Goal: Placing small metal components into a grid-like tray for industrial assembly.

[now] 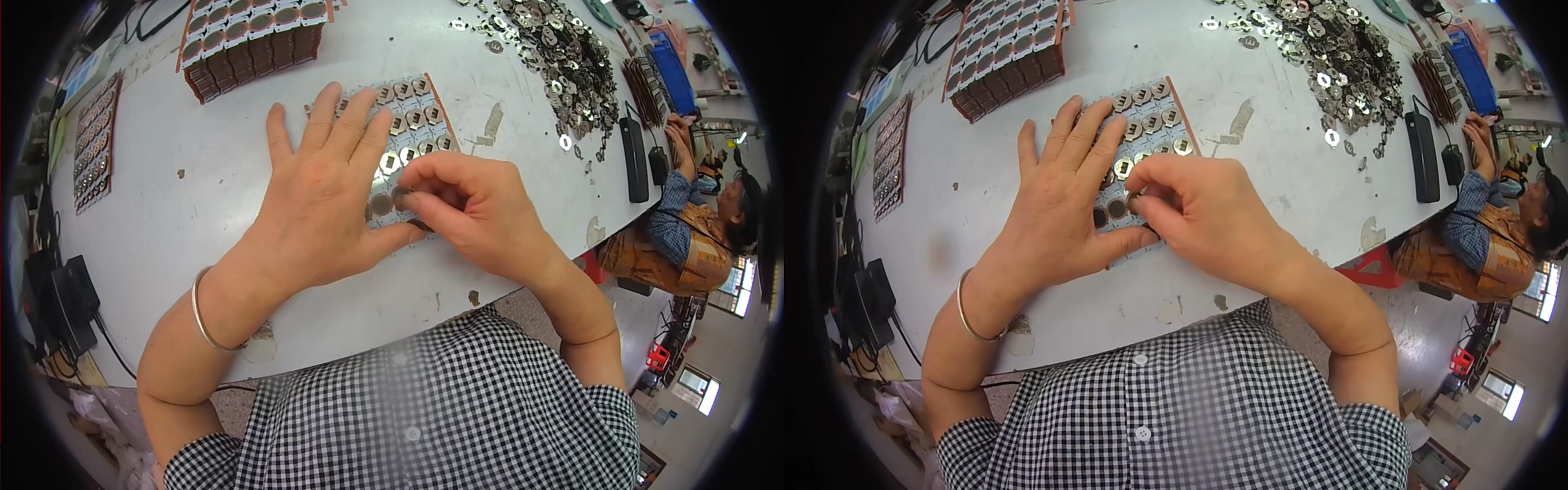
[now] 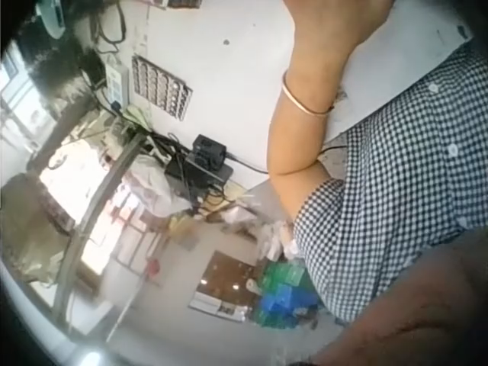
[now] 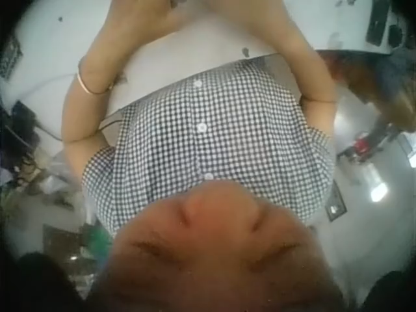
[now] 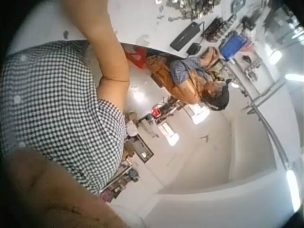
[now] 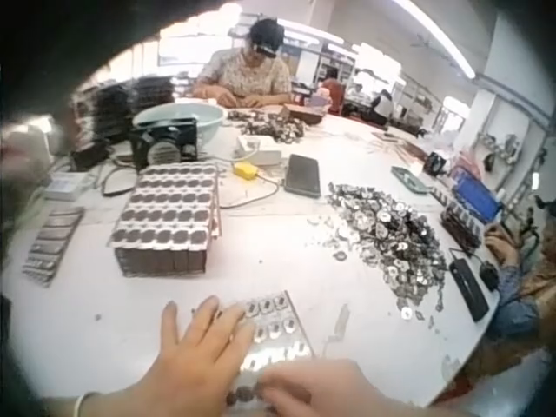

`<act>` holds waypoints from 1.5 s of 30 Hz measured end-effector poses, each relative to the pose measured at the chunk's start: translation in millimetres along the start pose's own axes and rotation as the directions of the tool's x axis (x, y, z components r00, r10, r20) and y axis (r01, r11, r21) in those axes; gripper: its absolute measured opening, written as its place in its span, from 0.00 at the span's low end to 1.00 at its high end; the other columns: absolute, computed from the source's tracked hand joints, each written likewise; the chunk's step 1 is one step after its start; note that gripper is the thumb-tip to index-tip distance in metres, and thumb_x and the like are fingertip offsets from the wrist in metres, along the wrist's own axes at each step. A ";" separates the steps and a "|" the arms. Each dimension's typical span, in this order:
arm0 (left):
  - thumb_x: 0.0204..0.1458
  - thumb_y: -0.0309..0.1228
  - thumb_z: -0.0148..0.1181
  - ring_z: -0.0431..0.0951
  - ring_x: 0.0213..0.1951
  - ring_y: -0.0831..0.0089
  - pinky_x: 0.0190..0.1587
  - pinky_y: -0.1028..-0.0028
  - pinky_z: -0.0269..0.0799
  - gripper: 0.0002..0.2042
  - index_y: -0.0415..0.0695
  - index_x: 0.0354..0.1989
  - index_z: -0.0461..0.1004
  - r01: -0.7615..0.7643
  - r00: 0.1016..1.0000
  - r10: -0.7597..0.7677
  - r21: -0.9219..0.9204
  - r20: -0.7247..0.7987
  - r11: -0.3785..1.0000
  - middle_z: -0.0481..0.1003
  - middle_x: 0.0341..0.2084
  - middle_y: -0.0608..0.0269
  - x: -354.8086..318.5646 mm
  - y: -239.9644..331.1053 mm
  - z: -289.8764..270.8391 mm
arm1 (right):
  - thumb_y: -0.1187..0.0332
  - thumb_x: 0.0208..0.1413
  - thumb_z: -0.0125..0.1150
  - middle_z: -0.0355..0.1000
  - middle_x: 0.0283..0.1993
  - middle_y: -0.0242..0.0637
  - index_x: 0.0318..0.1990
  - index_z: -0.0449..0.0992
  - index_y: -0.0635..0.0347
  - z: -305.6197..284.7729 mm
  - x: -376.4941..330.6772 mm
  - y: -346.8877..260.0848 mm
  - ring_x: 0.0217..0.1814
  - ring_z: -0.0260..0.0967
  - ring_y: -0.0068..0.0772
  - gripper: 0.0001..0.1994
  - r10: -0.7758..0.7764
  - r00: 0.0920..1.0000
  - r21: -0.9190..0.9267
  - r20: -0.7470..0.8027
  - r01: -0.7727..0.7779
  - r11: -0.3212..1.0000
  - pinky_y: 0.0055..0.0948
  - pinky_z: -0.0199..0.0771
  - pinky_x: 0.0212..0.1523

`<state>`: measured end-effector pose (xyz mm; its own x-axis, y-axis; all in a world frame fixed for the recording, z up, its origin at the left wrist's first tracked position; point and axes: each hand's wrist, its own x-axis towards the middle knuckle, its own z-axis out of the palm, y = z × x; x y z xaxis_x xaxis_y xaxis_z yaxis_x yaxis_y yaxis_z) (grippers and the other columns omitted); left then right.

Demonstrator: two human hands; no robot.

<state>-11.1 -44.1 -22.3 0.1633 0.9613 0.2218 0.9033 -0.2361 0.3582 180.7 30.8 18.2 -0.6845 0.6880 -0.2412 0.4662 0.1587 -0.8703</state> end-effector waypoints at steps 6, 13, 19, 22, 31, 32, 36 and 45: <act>0.36 0.62 0.75 0.54 0.73 0.40 0.65 0.28 0.43 0.56 0.30 0.67 0.63 -0.003 1.000 0.003 0.028 0.000 1.000 0.60 0.69 0.40 -1.7 1.5 2.9 | 0.79 0.57 0.65 0.75 0.32 0.29 0.43 0.81 0.64 3.2 3.3 6.4 0.29 0.68 0.14 0.07 -0.190 0.981 -0.218 -0.034 0.178 0.960 0.18 0.67 0.29; 0.35 0.66 0.73 0.56 0.71 0.40 0.64 0.29 0.44 0.57 0.30 0.66 0.64 0.002 0.999 -0.001 0.027 -0.037 1.000 0.61 0.68 0.39 -1.8 3.3 6.0 | 0.77 0.52 0.72 0.76 0.37 0.36 0.43 0.84 0.63 11.5 -2.3 22.9 0.32 0.74 0.28 0.10 -0.409 0.899 -0.424 -0.158 0.312 0.850 0.26 0.74 0.32; 0.36 0.64 0.73 0.56 0.71 0.40 0.65 0.29 0.44 0.56 0.30 0.66 0.64 0.003 0.999 -0.001 0.042 -0.049 0.999 0.61 0.68 0.40 -0.9 3.3 7.2 | 0.76 0.49 0.74 0.76 0.34 0.37 0.44 0.84 0.62 16.9 -8.8 25.2 0.32 0.74 0.32 0.13 -0.518 0.841 -0.520 -0.157 0.375 0.767 0.28 0.75 0.32; 0.35 0.64 0.74 0.57 0.71 0.40 0.65 0.30 0.44 0.56 0.30 0.66 0.64 -0.002 0.998 0.005 0.053 -0.056 0.999 0.62 0.68 0.40 -1.0 3.2 7.0 | 0.75 0.48 0.75 0.75 0.32 0.36 0.43 0.84 0.60 17.6 -9.4 23.1 0.31 0.73 0.34 0.13 -0.544 0.827 -0.575 -0.139 0.380 0.725 0.30 0.75 0.31; 0.35 0.65 0.73 0.53 0.73 0.38 0.67 0.28 0.38 0.58 0.29 0.67 0.62 0.005 1.000 -0.005 0.042 -0.004 0.999 0.60 0.69 0.38 -1.1 3.3 4.3 | 0.72 0.51 0.74 0.76 0.32 0.36 0.43 0.84 0.58 -1.5 -2.2 24.6 0.28 0.72 0.34 0.12 -0.539 0.842 -0.525 0.004 0.460 0.716 0.30 0.74 0.30; 0.35 0.66 0.72 0.52 0.73 0.38 0.67 0.28 0.37 0.59 0.29 0.67 0.62 0.002 1.000 -0.002 0.043 0.006 0.999 0.59 0.70 0.38 -2.1 3.4 4.5 | 0.71 0.53 0.73 0.77 0.33 0.37 0.45 0.84 0.58 -11.5 5.5 32.3 0.28 0.72 0.33 0.11 -0.593 0.802 -0.523 -0.080 0.473 0.710 0.30 0.74 0.30; 0.35 0.70 0.69 0.51 0.73 0.38 0.67 0.28 0.37 0.60 0.28 0.67 0.61 -0.005 1.000 0.004 0.056 0.029 0.998 0.59 0.70 0.37 -1.5 5.1 2.5 | 0.66 0.59 0.68 0.79 0.38 0.39 0.48 0.84 0.60 -96.1 65.2 54.9 0.32 0.74 0.32 0.12 -0.549 0.739 -0.683 -0.390 0.168 0.711 0.29 0.75 0.36; 0.38 0.68 0.70 0.54 0.72 0.37 0.68 0.30 0.39 0.59 0.29 0.69 0.60 -0.013 1.000 0.013 0.020 0.000 1.000 0.59 0.69 0.36 -2.5 1.2 2.9 | 0.66 0.60 0.66 0.79 0.35 0.33 0.47 0.83 0.62 -101.2 85.7 40.2 0.32 0.74 0.24 0.12 -0.294 0.881 -0.605 -0.370 0.011 0.796 0.25 0.75 0.35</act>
<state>-9.3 -46.4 -25.1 0.1755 0.9581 0.2263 0.9088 -0.2460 0.3369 197.5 167.8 6.0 -0.5325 0.8220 0.2019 0.7028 0.5623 -0.4359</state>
